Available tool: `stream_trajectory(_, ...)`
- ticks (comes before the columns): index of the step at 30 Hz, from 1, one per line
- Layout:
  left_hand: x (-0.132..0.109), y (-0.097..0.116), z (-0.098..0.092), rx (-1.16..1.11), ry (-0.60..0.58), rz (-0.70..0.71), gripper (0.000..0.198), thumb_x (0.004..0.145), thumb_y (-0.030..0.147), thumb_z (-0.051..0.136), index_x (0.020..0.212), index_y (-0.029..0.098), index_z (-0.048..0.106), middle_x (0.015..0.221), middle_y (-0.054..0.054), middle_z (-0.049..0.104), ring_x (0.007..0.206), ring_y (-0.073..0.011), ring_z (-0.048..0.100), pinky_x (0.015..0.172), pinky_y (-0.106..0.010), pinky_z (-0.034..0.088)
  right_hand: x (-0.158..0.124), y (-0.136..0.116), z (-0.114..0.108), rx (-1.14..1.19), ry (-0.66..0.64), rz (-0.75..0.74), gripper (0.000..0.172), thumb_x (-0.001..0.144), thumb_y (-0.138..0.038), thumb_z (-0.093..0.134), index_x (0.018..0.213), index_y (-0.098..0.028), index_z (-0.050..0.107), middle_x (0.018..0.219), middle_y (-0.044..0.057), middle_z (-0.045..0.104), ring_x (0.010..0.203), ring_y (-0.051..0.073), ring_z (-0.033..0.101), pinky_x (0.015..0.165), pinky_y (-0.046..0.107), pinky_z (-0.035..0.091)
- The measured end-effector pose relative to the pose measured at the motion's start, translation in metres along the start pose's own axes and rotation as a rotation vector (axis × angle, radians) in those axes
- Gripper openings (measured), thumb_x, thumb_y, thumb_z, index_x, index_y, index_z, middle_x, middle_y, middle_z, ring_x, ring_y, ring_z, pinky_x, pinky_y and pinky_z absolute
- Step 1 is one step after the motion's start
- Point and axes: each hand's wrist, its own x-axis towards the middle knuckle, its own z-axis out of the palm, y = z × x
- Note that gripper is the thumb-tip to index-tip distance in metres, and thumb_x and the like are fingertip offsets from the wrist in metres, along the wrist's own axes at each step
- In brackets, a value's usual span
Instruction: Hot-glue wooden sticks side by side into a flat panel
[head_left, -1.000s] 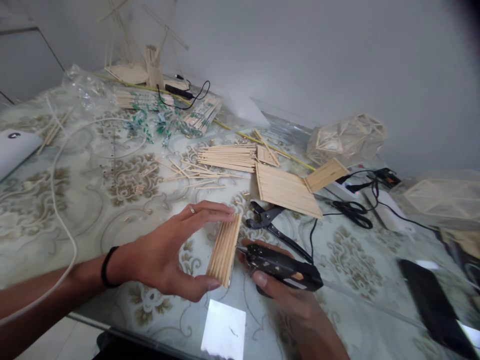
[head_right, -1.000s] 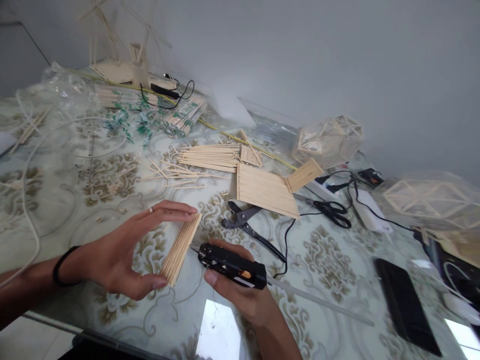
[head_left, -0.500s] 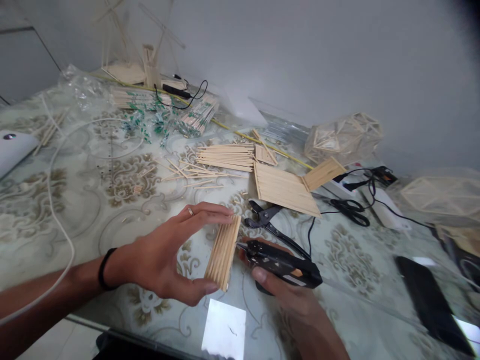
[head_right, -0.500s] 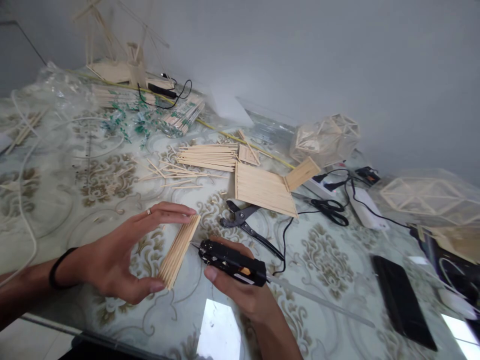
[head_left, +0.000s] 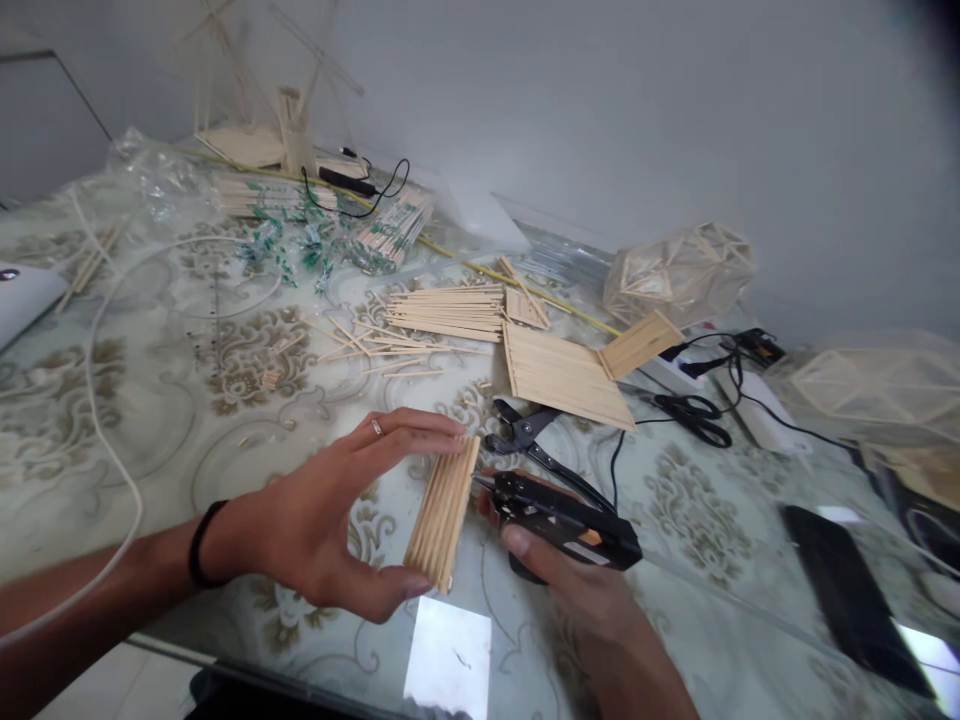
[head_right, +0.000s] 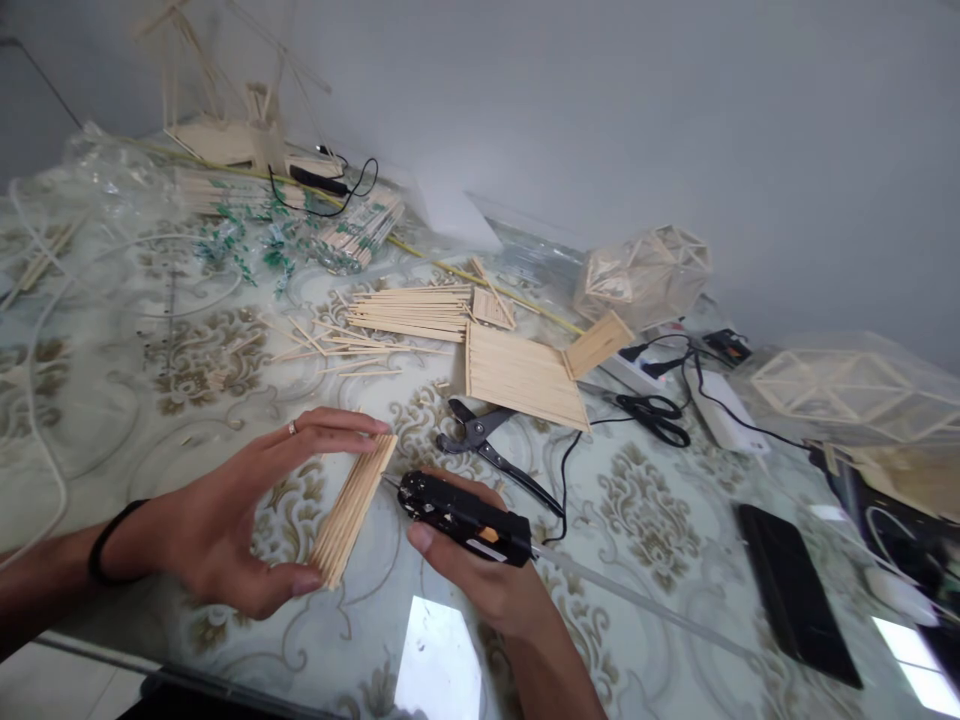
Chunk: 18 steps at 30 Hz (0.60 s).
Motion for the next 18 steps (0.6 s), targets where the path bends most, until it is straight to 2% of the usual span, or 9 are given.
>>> stream_trajectory(10, -0.0009, 0.0012, 0.0018, -0.004, -0.011, -0.012, 0.098, 0.080, 0.044, 0.090, 0.164, 0.029, 0.042, 0.157, -0.017, 0.059, 0.147, -0.0407, 0.058, 0.122, -0.060, 0.052, 0.0001, -0.0024, 0.0002, 0.023, 0.022, 0.009, 0.050, 0.077, -0.058, 0.098, 0.119, -0.032, 0.087, 0.130, 0.011, 0.084, 0.126, 0.045, 0.076, 0.121, 0.072, 0.051)
stream_trajectory(18, -0.0006, 0.0040, 0.0009, -0.002, -0.013, 0.015, 0.094, 0.082, 0.043, 0.090, 0.162, 0.031, 0.043, 0.155, -0.015, 0.062, 0.147, -0.0412, 0.060, 0.123, -0.059, 0.053, 0.0008, 0.0052, -0.0018, 0.042, 0.011, 0.005, 0.049, 0.078, -0.056, 0.098, 0.119, -0.031, 0.087, 0.130, 0.011, 0.084, 0.126, 0.043, 0.075, 0.123, 0.072, 0.050)
